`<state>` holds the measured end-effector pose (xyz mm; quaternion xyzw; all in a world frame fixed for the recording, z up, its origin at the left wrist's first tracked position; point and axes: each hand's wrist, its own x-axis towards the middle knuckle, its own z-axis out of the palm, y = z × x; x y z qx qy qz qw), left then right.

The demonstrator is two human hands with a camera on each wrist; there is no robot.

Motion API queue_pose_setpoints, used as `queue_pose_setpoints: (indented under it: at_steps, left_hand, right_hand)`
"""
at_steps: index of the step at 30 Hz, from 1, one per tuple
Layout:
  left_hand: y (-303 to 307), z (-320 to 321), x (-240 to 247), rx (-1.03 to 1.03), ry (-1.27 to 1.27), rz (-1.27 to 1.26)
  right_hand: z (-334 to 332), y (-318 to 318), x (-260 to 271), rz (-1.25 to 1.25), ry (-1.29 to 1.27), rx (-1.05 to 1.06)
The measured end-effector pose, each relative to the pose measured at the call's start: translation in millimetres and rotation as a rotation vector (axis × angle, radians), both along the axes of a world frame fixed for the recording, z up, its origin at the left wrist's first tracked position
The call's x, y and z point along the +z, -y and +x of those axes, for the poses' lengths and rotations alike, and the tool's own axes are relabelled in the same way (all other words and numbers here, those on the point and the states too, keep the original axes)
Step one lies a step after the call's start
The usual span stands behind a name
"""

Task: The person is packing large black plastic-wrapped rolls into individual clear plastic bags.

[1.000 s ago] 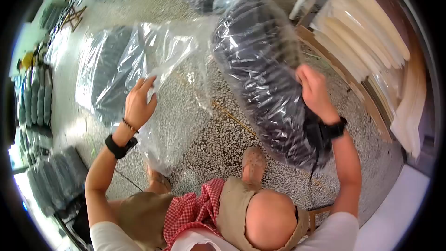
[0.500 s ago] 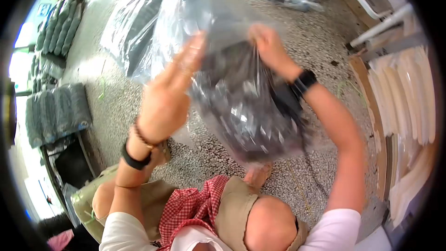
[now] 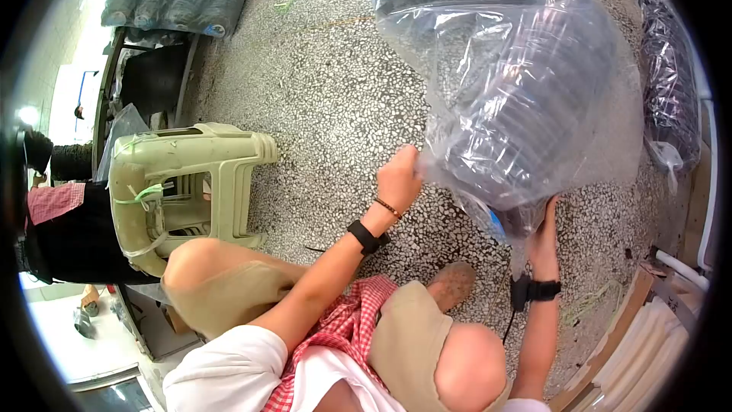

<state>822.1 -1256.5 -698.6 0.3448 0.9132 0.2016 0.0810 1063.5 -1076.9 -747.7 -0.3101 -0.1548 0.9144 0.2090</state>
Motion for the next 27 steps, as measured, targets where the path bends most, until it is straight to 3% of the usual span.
queue_pose_setpoints:
  at_steps: [1, 3, 5, 6, 7, 8, 9, 11, 12, 13, 14, 15, 16, 17, 18, 19, 22, 23, 25, 27]
  left_hand:
    - [1.3, -2.2, -7.8, -0.01, -0.003, 0.001]
    - [0.4, 12.1, -21.4, -0.344, -0.027, 0.1]
    - [-2.2, 34.4, -7.7, -0.584, 0.142, -0.004]
    - [-4.9, 37.4, -4.2, -0.723, 0.203, 0.084]
    - [-10.9, 35.0, 10.7, -0.783, 0.217, 0.086]
    - [-18.7, 29.6, 34.0, -0.98, 0.239, -0.102]
    - [-22.6, 20.1, 50.2, -1.173, 0.245, -0.291]
    - [-11.4, -19.9, 54.3, -1.277, 0.223, -0.291]
    - [3.6, -43.2, 43.1, -1.262, 0.135, -0.547]
    - [0.5, -59.1, 67.0, -1.328, 0.13, -0.891]
    - [13.1, -81.0, 66.5, -1.388, 0.192, -1.122]
    - [15.7, -102.7, 85.9, -1.477, 0.287, -1.246]
    - [20.3, -129.1, 90.8, -1.498, 0.306, -1.218]
    - [-0.6, -129.8, 121.8, -1.503, 0.246, -1.373]
    - [-23.4, -132.0, 150.6, -1.399, 0.326, -1.326]
    - [-43.9, -133.1, 179.8, -1.332, 0.443, -1.043]
    - [-82.8, -129.7, 208.9, -1.293, 0.545, -0.415]
    - [-93.8, -118.6, 219.7, -1.278, 0.562, -0.274]
    - [-119.5, -98.8, 218.2, -1.352, 0.636, -0.261]
    - [-142.8, -58.0, 230.6, -1.532, 0.622, -0.313]
  right_hand:
    - [-15.5, 14.3, 17.4, 0.001, -0.003, -0.01]
    - [-33.1, 35.2, 42.1, 0.396, 0.073, 0.199]
    - [-62.6, 33.0, 31.5, 1.281, 0.338, 0.381]
    - [-96.7, 32.7, 97.3, 0.671, 0.205, 0.347]
    - [-111.0, 26.0, 47.6, 1.582, 0.442, 0.446]
    - [-157.9, 28.2, 70.7, 0.929, 0.508, 0.347]
    - [-186.0, 22.1, 44.9, 0.824, 0.282, 0.26]
    - [-233.7, 23.0, 12.2, 0.697, 0.068, 0.276]
    - [-251.4, 26.8, 3.3, 0.625, 0.025, 0.316]
    - [-260.8, 30.5, -7.2, 0.565, 0.037, 0.391]
    - [-298.0, 57.4, -97.4, 0.479, -0.225, 0.354]
    - [-257.5, 51.2, -33.2, 0.678, -0.144, 0.548]
    - [-224.4, 42.0, -2.5, 0.905, -0.001, 0.868]
    - [-193.9, 78.7, -43.6, 1.325, 0.028, 0.207]
    - [-148.5, 80.7, -7.1, 0.999, 0.099, 0.392]
    - [-107.7, 83.7, 39.8, 0.641, 0.121, 0.513]
    - [12.4, 121.1, 36.6, 0.753, 0.436, 0.27]
    - [50.9, 143.4, 50.2, 0.688, 0.575, 0.071]
    - [112.6, 183.6, 86.7, 0.468, 0.887, -0.143]
    - [163.0, 225.8, 129.7, 0.333, 1.036, -0.367]
